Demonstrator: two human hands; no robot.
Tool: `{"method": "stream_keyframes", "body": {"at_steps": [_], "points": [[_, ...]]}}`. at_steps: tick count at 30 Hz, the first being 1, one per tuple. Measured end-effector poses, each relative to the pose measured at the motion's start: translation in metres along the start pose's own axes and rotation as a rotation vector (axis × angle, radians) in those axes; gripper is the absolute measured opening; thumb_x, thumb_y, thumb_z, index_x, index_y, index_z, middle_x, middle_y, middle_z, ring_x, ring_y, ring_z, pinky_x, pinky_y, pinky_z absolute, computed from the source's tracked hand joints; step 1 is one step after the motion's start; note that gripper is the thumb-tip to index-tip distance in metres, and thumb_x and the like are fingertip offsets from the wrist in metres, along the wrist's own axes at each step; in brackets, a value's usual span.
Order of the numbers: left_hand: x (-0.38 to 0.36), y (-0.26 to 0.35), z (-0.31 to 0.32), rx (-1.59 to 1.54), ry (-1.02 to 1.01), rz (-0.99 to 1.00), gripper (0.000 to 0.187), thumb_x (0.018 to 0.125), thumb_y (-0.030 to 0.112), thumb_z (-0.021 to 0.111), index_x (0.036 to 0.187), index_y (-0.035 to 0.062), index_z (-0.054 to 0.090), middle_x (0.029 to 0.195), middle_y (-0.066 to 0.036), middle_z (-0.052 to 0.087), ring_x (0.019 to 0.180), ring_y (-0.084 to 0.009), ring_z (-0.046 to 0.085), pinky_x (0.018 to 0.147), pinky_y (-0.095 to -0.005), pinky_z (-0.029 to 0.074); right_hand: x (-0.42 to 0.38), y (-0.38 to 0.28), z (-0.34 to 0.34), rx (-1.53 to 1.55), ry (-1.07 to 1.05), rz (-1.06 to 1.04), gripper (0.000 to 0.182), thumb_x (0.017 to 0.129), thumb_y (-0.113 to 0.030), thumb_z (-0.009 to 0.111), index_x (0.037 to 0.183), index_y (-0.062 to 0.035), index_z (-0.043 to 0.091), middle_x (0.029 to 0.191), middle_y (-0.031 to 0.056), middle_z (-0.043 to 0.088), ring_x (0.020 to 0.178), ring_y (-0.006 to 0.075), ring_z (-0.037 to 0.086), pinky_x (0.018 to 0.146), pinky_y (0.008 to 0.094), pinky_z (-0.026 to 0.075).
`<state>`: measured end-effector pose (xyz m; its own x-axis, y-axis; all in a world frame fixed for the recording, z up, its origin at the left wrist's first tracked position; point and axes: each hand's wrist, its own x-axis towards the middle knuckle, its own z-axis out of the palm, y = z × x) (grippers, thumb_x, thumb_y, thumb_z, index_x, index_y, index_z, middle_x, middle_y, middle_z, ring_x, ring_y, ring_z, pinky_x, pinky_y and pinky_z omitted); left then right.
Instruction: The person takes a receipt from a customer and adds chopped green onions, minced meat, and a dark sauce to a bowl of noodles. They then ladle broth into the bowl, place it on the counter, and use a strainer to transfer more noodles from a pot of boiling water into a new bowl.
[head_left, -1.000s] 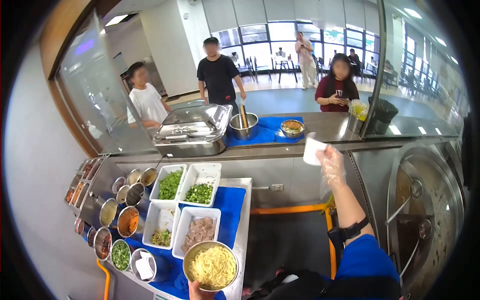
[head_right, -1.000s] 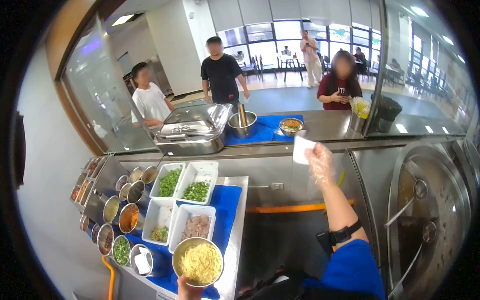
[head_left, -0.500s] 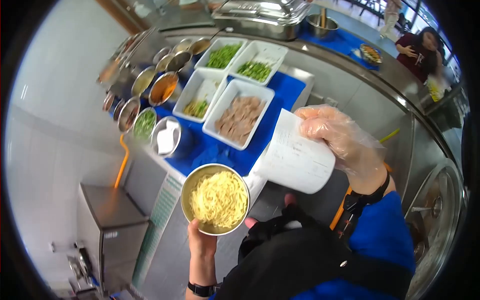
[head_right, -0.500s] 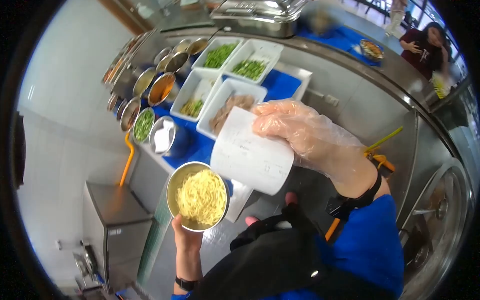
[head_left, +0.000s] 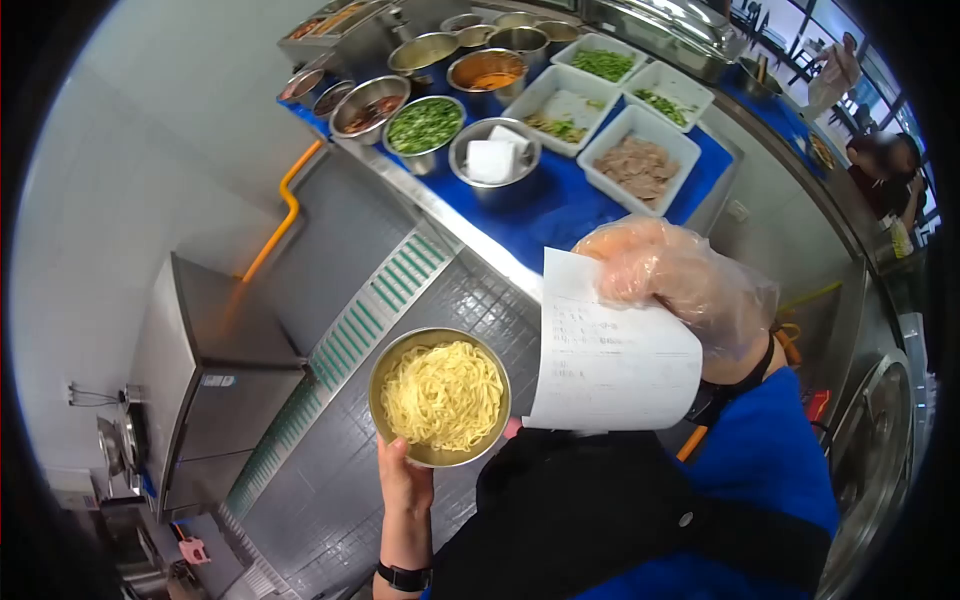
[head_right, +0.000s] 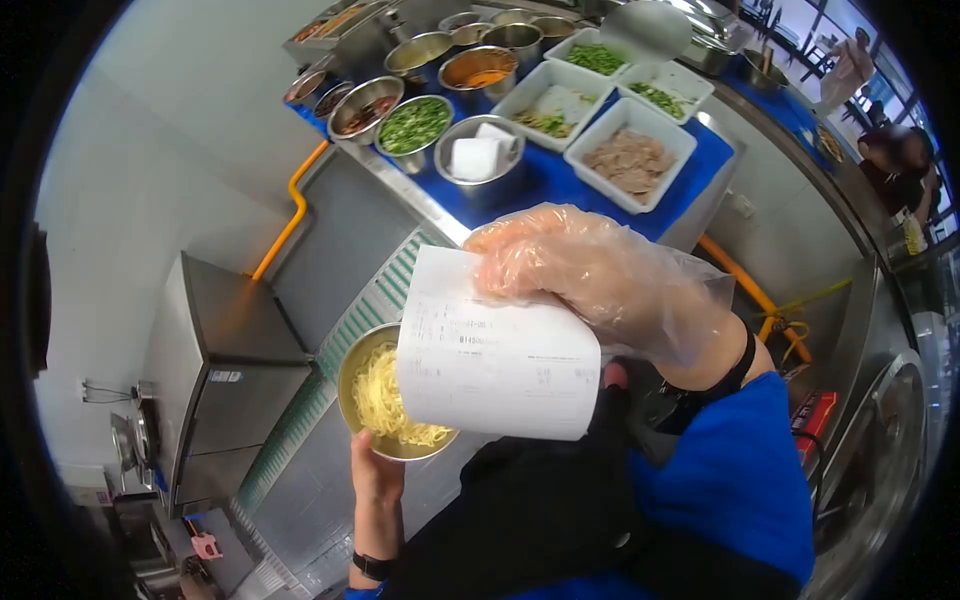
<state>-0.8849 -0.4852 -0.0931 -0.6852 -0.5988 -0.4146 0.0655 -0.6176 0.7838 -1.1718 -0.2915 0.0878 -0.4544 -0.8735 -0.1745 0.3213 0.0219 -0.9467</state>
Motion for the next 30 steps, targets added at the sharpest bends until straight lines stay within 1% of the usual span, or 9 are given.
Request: {"method": "stream_keyframes", "body": {"at_steps": [4, 7, 9, 13, 20, 24, 27, 28, 30], "points": [[0.014, 0.027, -0.053, -0.051, 0.023, 0.019, 0.074, 0.079, 0.030, 0.066, 0.141, 0.0073, 0.030, 0.137, -0.012, 0.044, 0.124, -0.0272, 0.047, 0.103, -0.0430, 0.042, 0.039, 0.033, 0.034, 0.033, 0.125, 0.042, 0.021, 0.088, -0.019, 0.060, 0.088, 0.0016, 0.062, 0.078, 0.0018, 0.061, 0.074, 0.0087, 0.056, 0.066, 0.0243, 0.044], [0.033, 0.042, -0.061, -0.077, 0.034, 0.006, 0.074, 0.079, 0.031, 0.066, 0.140, 0.0069, 0.032, 0.136, -0.012, 0.045, 0.124, -0.0271, 0.048, 0.101, -0.0435, 0.043, 0.073, 0.055, 0.008, -0.361, 0.227, 0.072, 0.012, 0.085, -0.011, 0.058, 0.086, -0.0024, 0.065, 0.082, -0.0012, 0.060, 0.077, 0.0077, 0.053, 0.071, 0.0232, 0.042], [0.051, 0.051, -0.065, -0.091, 0.025, -0.005, 0.073, 0.079, 0.032, 0.066, 0.139, 0.0065, 0.033, 0.135, -0.012, 0.046, 0.123, -0.0270, 0.049, 0.101, -0.0435, 0.044, 0.079, 0.070, -0.020, -0.614, 0.363, 0.148, 0.014, 0.089, -0.020, 0.061, 0.086, -0.0066, 0.062, 0.082, -0.0024, 0.060, 0.077, 0.0060, 0.053, 0.072, 0.0214, 0.044], [0.102, 0.077, -0.061, -0.058, -0.020, -0.022, 0.074, 0.078, 0.033, 0.067, 0.138, 0.0042, 0.036, 0.133, -0.011, 0.048, 0.121, -0.0269, 0.050, 0.100, -0.0433, 0.044, 0.104, 0.093, -0.075, -0.352, 0.653, 0.058, 0.008, 0.088, -0.010, 0.058, 0.091, -0.0060, 0.064, 0.083, -0.0019, 0.062, 0.076, 0.0061, 0.055, 0.070, 0.0230, 0.045], [0.206, 0.130, -0.008, 0.046, -0.016, -0.008, 0.075, 0.076, 0.035, 0.068, 0.136, 0.0013, 0.039, 0.133, -0.012, 0.050, 0.121, -0.0263, 0.050, 0.103, -0.0415, 0.041, 0.254, 0.108, -0.155, 0.050, 0.532, -0.186, 0.023, 0.086, -0.006, 0.057, 0.107, -0.0003, 0.062, 0.097, 0.0086, 0.067, 0.090, 0.0143, 0.063, 0.082, 0.0276, 0.050], [0.259, 0.153, 0.021, 0.086, -0.009, -0.002, 0.075, 0.077, 0.039, 0.066, 0.136, 0.0009, 0.040, 0.133, -0.013, 0.050, 0.122, -0.0272, 0.049, 0.103, -0.0415, 0.040, 0.327, 0.127, -0.188, -0.890, 0.655, 0.108, 0.039, 0.083, -0.019, 0.057, 0.119, -0.0050, 0.059, 0.107, 0.0183, 0.066, 0.097, 0.0314, 0.064, 0.089, 0.0376, 0.048], [0.289, 0.164, 0.033, 0.051, 0.007, -0.039, 0.077, 0.076, 0.038, 0.067, 0.136, 0.0008, 0.039, 0.133, -0.012, 0.049, 0.122, -0.0267, 0.049, 0.104, -0.0413, 0.040, 0.343, 0.121, -0.200, -1.090, 0.654, 0.137, 0.040, 0.080, -0.014, 0.061, 0.117, 0.0003, 0.057, 0.096, 0.0161, 0.067, 0.088, 0.0283, 0.065, 0.081, 0.0352, 0.050], [0.299, 0.167, 0.039, 0.031, 0.010, -0.056, 0.077, 0.076, 0.037, 0.069, 0.137, 0.0008, 0.038, 0.134, -0.012, 0.049, 0.122, -0.0262, 0.049, 0.104, -0.0410, 0.040, 0.345, 0.088, -0.186, -1.191, 0.610, 0.310, 0.038, 0.081, -0.014, 0.061, 0.118, -0.0030, 0.058, 0.098, 0.0155, 0.067, 0.089, 0.0306, 0.065, 0.082, 0.0367, 0.049], [0.319, 0.170, 0.043, 0.040, 0.003, -0.057, 0.078, 0.076, 0.037, 0.069, 0.137, 0.0012, 0.037, 0.134, -0.012, 0.049, 0.123, -0.0263, 0.049, 0.104, -0.0410, 0.039, 0.343, 0.073, -0.174, -1.456, 0.691, 0.054, 0.034, 0.082, -0.019, 0.059, 0.114, -0.0073, 0.060, 0.100, 0.0146, 0.066, 0.095, 0.0317, 0.062, 0.087, 0.0401, 0.048]]}}
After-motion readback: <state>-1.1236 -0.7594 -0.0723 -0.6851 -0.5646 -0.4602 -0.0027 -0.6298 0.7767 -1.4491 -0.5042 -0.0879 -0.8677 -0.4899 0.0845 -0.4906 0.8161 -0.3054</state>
